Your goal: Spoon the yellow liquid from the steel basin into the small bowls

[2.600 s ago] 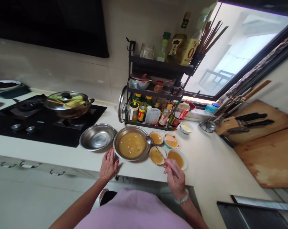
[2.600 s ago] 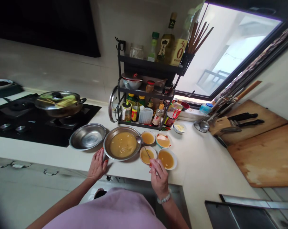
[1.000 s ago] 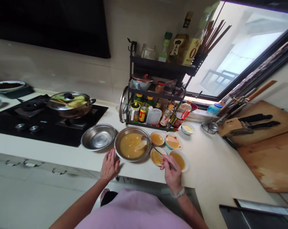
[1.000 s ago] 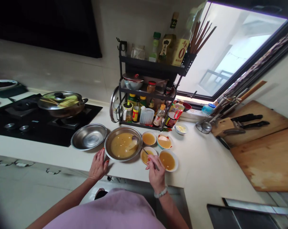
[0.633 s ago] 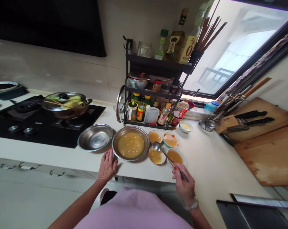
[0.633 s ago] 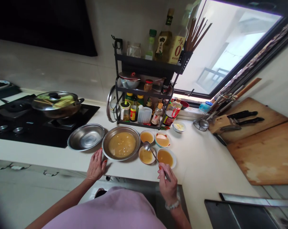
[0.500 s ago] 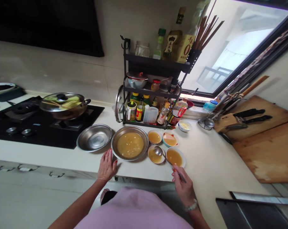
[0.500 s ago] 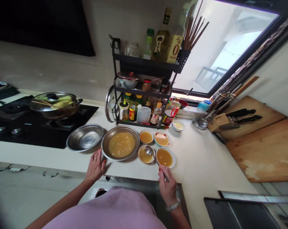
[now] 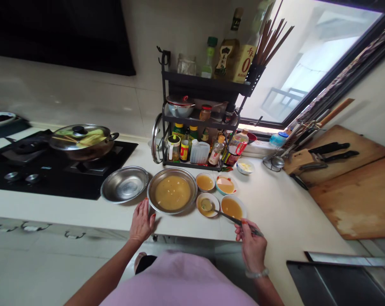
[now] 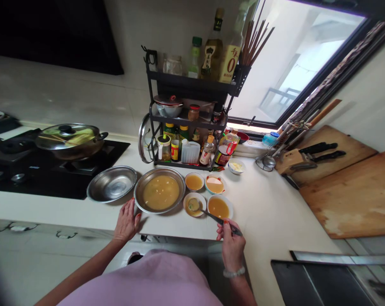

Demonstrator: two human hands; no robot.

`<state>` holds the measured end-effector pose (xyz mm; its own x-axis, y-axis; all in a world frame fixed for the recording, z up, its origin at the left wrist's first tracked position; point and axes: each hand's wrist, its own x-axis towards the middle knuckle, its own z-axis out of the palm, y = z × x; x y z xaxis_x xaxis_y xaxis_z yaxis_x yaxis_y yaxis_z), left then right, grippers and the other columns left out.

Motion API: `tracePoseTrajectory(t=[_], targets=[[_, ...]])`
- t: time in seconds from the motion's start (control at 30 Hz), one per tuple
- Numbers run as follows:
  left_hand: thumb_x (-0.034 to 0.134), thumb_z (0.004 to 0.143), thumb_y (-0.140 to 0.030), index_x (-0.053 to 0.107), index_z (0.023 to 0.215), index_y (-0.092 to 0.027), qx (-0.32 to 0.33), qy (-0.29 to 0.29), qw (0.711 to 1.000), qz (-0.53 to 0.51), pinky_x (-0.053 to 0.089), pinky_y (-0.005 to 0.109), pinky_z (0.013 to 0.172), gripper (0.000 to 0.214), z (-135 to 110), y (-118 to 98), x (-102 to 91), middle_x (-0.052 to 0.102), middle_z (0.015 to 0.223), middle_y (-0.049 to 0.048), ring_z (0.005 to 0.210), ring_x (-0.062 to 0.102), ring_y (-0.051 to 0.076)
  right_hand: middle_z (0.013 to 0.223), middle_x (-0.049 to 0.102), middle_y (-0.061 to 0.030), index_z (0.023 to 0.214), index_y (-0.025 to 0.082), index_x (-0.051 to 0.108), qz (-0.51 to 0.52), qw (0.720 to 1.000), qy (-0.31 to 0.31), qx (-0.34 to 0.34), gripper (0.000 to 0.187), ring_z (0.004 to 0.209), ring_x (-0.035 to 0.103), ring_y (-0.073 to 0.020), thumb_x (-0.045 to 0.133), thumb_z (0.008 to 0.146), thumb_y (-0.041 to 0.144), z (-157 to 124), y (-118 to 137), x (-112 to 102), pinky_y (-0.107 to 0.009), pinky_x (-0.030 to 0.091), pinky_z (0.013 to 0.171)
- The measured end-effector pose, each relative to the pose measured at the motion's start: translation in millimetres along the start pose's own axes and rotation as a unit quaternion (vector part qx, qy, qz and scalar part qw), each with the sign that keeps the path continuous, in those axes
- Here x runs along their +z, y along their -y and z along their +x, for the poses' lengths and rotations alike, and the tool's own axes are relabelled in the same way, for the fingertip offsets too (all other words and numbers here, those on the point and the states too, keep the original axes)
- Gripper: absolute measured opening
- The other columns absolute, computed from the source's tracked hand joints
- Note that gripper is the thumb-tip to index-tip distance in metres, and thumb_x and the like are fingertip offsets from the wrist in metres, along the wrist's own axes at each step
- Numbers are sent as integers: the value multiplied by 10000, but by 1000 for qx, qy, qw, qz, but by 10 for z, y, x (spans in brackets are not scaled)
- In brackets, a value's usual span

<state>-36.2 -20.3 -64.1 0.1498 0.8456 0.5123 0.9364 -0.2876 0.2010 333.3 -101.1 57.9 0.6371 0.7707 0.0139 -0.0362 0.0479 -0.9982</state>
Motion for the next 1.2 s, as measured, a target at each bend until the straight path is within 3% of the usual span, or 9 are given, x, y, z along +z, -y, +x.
tracePoseTrajectory(t=[0.3,0.53,0.73,0.83,0.93,1.03,1.2], targets=[[422,871,-255,90,1478,-50,-3,2,1000,-11,316,539,1029,722,-14,30,45,384,1426,245,1304,355,351,576,629,-5,894,131,625,13,1000,5,-22,349,442,538,-125,713,736,430,63,168,44,-229,427,397],[432,861,-263,110,1472,-51,-3,4,1000,-7,319,541,1023,722,-29,42,63,394,1420,247,1295,370,354,577,620,-5,885,142,607,39,998,36,-40,338,456,549,-132,716,738,426,125,267,343,-230,424,390],[432,861,-285,129,1471,-66,-15,-1,1000,-13,318,534,1025,715,-41,40,86,397,1426,228,1294,377,347,583,620,2,932,163,633,10,987,124,-99,306,432,551,-128,643,799,438,79,281,713,-258,474,418],[437,860,-295,145,1470,-67,-25,4,1000,-15,317,535,1027,713,-47,37,90,399,1429,226,1291,378,348,714,661,-35,949,191,674,-12,970,177,-167,221,488,580,-136,601,838,367,12,261,801,-289,519,471],[442,860,-298,175,1461,-47,-30,8,999,-15,318,534,1028,704,-51,37,88,408,1421,233,1294,368,353,875,674,-67,936,233,715,-38,943,221,-246,165,564,601,-148,588,840,275,-40,242,783,-307,539,499],[441,860,-296,186,1454,-30,-26,10,1000,-8,321,528,1029,699,-50,37,82,417,1406,240,1294,363,353,928,674,-80,938,251,728,-61,927,240,-281,181,625,616,-168,582,832,238,-59,231,679,-309,544,492],[433,864,-283,162,1459,-30,-19,9,1000,-10,320,520,1032,701,-36,31,63,420,1396,244,1289,369,345,848,655,-51,1000,233,691,-90,947,169,-256,196,579,587,-139,570,846,237,-50,172,396,-290,541,501]])
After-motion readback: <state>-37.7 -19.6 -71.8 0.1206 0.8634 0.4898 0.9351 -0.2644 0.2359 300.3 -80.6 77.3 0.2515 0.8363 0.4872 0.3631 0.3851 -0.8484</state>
